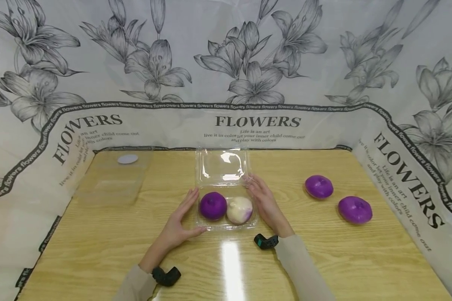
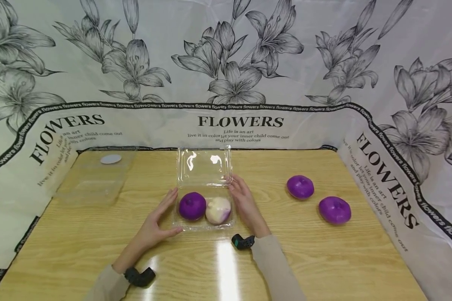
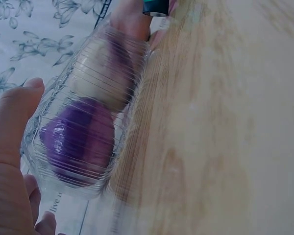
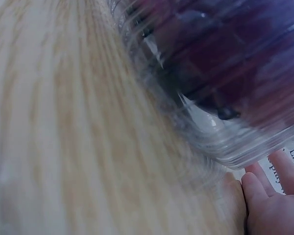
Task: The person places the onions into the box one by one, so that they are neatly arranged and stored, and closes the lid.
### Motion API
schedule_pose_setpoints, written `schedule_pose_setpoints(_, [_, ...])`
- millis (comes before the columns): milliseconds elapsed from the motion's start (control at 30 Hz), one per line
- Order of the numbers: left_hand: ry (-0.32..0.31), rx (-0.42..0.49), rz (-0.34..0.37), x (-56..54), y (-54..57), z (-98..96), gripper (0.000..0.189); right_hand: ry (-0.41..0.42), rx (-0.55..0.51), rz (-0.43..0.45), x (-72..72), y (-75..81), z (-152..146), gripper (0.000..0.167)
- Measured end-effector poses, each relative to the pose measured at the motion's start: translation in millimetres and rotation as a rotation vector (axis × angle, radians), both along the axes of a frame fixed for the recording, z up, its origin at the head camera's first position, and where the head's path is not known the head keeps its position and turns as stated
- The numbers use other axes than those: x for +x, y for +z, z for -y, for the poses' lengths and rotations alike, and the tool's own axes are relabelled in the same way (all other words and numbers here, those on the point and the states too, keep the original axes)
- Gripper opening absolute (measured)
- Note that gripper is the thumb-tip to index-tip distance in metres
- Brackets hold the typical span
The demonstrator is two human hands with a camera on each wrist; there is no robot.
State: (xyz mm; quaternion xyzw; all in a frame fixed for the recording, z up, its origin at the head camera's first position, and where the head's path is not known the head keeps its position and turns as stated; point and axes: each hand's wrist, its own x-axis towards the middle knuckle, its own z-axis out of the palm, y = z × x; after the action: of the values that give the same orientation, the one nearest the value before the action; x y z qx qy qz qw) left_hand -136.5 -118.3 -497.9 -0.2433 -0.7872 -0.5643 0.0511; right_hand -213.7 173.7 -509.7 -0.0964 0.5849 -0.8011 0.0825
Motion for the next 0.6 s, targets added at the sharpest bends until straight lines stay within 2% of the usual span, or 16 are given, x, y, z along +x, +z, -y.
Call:
schedule_pose_setpoints(300, [-0.005,-0.019,-0.008,-11.0,-26.8,6.1,0.098,0.021,-0.013,-0.088,1.6,-2.6,0,0.052])
schedule_pose_setpoints(600, [-0.006,-0.031,-0.024,-12.6,-29.5,6.2,0.098,0.015,-0.025,-0.093,3.0,-3.0,0,0.051])
